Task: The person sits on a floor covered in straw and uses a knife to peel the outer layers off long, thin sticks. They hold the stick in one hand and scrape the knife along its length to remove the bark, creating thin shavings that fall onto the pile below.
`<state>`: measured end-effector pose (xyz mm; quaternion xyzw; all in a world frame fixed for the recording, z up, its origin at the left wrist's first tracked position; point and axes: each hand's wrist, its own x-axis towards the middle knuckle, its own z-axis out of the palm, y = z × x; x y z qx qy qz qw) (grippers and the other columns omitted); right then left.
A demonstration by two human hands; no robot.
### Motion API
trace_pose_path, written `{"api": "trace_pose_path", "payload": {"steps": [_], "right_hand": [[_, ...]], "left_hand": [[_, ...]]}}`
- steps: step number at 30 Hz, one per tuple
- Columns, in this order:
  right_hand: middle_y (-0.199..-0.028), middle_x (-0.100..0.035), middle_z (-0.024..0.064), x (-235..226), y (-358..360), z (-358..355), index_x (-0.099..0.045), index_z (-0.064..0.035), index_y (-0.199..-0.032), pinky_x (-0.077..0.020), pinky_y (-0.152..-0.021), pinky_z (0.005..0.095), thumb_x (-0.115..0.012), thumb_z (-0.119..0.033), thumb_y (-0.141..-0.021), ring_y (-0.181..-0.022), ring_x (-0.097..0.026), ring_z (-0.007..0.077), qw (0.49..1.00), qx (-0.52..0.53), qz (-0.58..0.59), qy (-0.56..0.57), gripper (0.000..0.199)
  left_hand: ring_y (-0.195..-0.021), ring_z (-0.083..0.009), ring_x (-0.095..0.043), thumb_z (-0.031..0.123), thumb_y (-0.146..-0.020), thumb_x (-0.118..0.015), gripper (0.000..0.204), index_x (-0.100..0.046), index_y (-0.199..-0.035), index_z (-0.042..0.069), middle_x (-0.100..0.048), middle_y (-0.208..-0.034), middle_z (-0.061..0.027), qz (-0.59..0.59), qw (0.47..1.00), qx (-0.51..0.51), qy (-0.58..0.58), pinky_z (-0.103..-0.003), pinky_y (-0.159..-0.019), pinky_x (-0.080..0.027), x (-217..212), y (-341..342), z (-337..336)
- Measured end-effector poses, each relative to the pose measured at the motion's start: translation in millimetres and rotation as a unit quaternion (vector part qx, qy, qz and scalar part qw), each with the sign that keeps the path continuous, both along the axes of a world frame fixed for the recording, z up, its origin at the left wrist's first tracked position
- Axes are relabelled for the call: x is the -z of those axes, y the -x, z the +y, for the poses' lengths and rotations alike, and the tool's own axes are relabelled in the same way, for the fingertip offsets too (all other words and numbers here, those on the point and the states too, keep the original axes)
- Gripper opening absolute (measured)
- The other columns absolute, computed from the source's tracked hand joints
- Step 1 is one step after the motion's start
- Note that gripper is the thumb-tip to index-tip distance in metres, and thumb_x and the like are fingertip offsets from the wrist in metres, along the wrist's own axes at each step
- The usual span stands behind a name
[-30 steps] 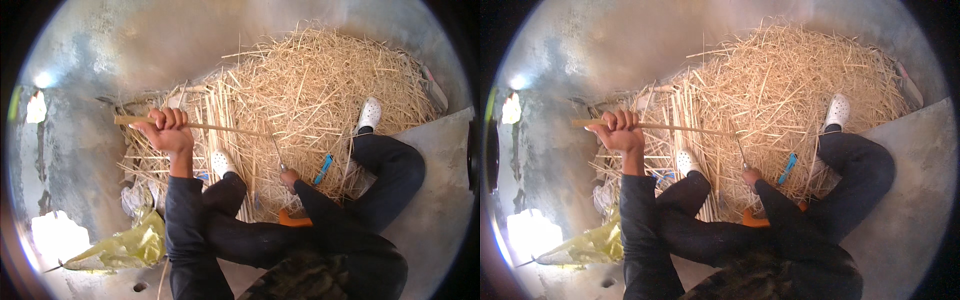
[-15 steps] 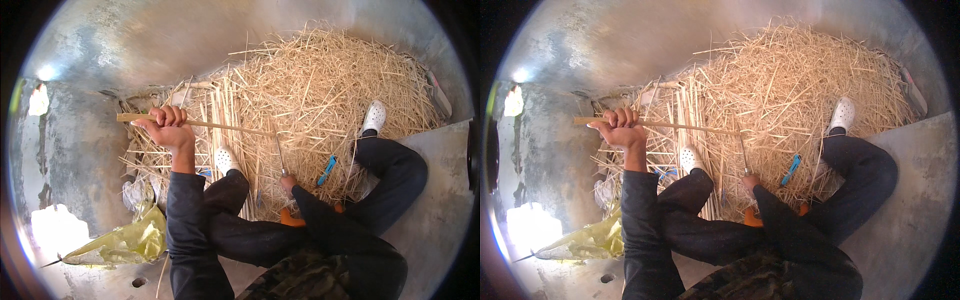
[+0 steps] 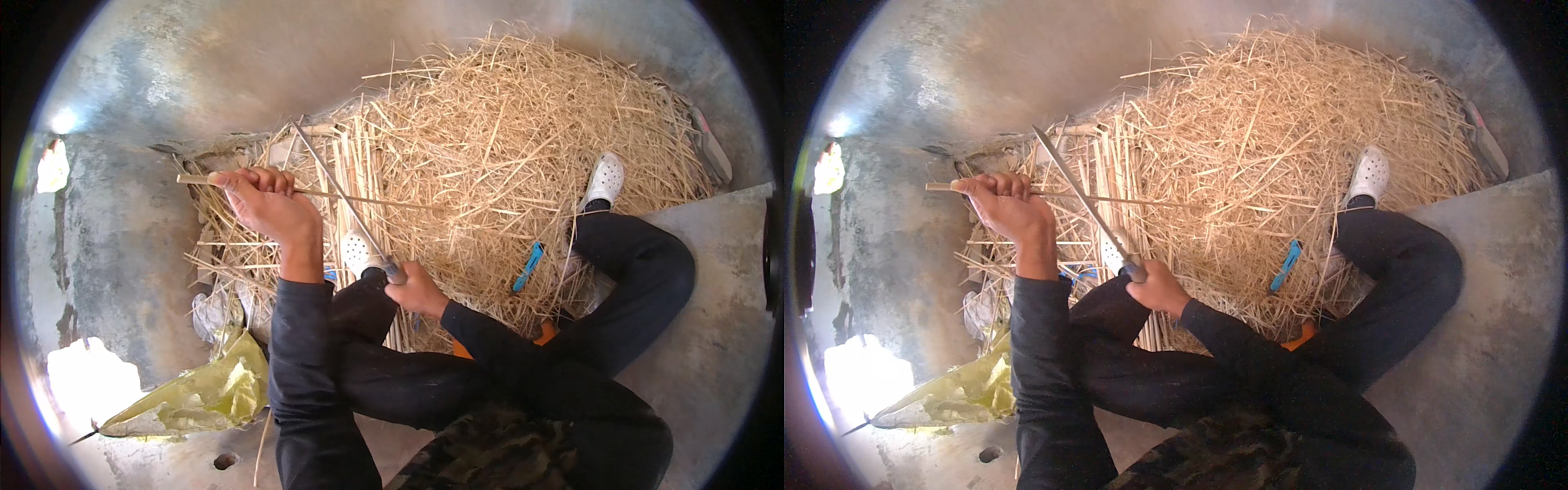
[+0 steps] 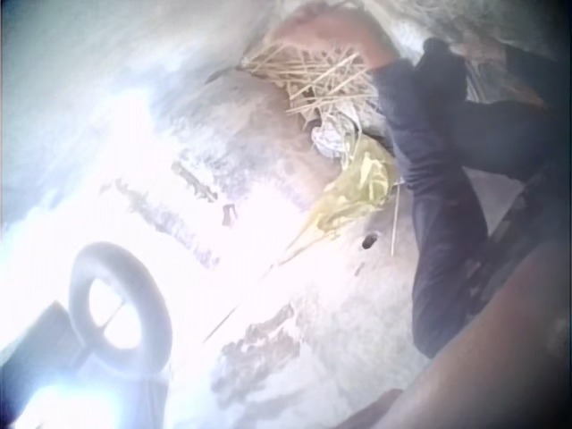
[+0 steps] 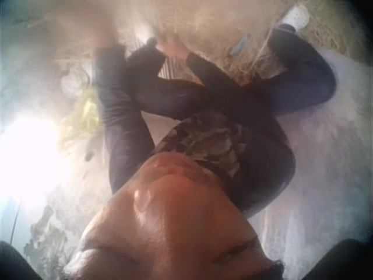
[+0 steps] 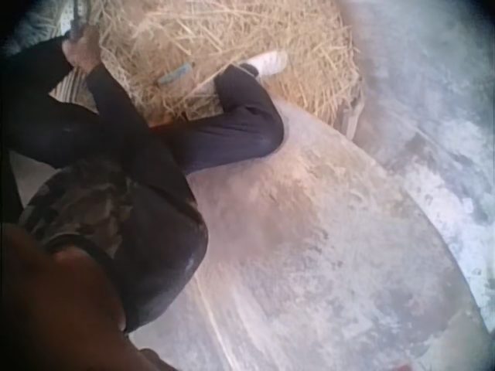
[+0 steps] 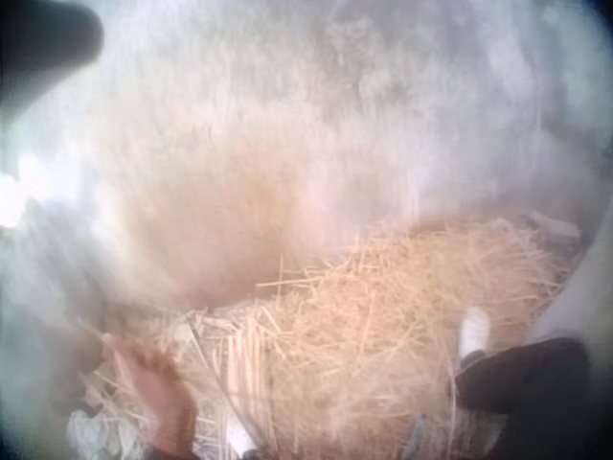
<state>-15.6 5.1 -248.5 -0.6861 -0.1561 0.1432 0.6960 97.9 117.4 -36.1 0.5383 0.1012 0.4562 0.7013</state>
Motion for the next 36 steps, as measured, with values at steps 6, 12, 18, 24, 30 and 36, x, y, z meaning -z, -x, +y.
{"api": "trace_pose_path", "payload": {"steps": [6,12,18,24,30,36], "right_hand": [[-0.051,-0.044,0.0005,185.4,18.7,-61.3,-0.049,-0.0078,-0.065,-0.0356,-0.038,0.0296,-0.051,-0.018,-0.083,-0.041,-0.044,0.0124,0.899,0.075,0.403,0.154,0.021],[-0.052,-0.045,0.0015,97.4,4.0,-50.5,-0.045,-0.0069,-0.063,-0.0366,-0.037,0.0299,-0.056,-0.015,-0.079,-0.041,-0.043,0.0116,0.886,-0.001,0.462,-0.041,0.021],[-0.061,-0.057,0.0105,90.6,6.1,-36.3,-0.055,0.0069,-0.075,-0.0450,-0.054,0.0402,-0.059,-0.015,-0.074,-0.055,-0.058,0.0270,0.986,-0.017,0.070,0.151,0.023],[-0.060,-0.057,0.0143,222.5,27.6,-94.4,-0.061,0.0064,-0.074,-0.0442,-0.053,0.0409,-0.061,-0.019,-0.072,-0.054,-0.057,0.0272,0.888,0.080,0.384,0.240,0.026],[-0.052,-0.050,0.0081,164.5,20.8,-88.6,-0.054,-0.0019,-0.065,-0.0353,-0.037,0.0351,-0.059,-0.020,-0.076,-0.039,-0.047,0.0180,0.884,-0.016,0.449,0.130,0.022],[-0.051,-0.044,0.0053,111.6,10.2,-92.0,-0.051,-0.0010,-0.069,-0.0330,-0.034,0.0319,-0.056,-0.016,-0.079,-0.037,-0.042,0.0158,0.905,0.006,0.418,0.087,0.019]], "left_hand": [[-0.046,-0.0070,-0.026,0.055,-0.091,-0.046,0.047,-0.035,-0.075,0.013,-0.027,-0.057,0.0037,-0.002,1.000,-0.015,0.007,-0.023,-0.043,-0.023,4.7,-9.0,-2.2],[-0.046,-0.0069,-0.027,0.055,-0.090,-0.046,0.046,-0.035,-0.075,0.013,-0.026,-0.057,0.0042,-0.001,1.000,0.001,-0.018,-0.023,-0.043,-0.023,6.4,-9.5,0.0],[-0.046,-0.0072,-0.025,0.054,-0.091,-0.046,0.047,-0.034,-0.073,0.013,-0.025,-0.056,0.0043,-0.003,1.000,-0.018,0.000,-0.023,-0.043,-0.022,0.1,-10.7,-6.2],[-0.044,-0.0070,-0.024,0.055,-0.092,-0.043,0.048,-0.036,-0.071,0.013,-0.025,-0.054,0.0040,-0.024,0.998,0.050,-0.004,-0.023,-0.039,-0.022,-17.7,-2.7,-7.2],[-0.044,-0.0079,-0.021,0.058,-0.093,-0.035,0.050,-0.034,-0.067,0.015,-0.022,-0.053,0.0037,-0.078,0.989,0.104,-0.071,-0.024,-0.040,-0.019,-59.6,53.2,-9.6],[-0.044,-0.0077,-0.019,0.054,-0.094,-0.037,0.049,-0.032,-0.067,0.013,-0.020,-0.052,0.0037,-0.114,0.989,0.082,-0.055,-0.024,-0.040,-0.017,-24.2,51.1,-20.0]]}}
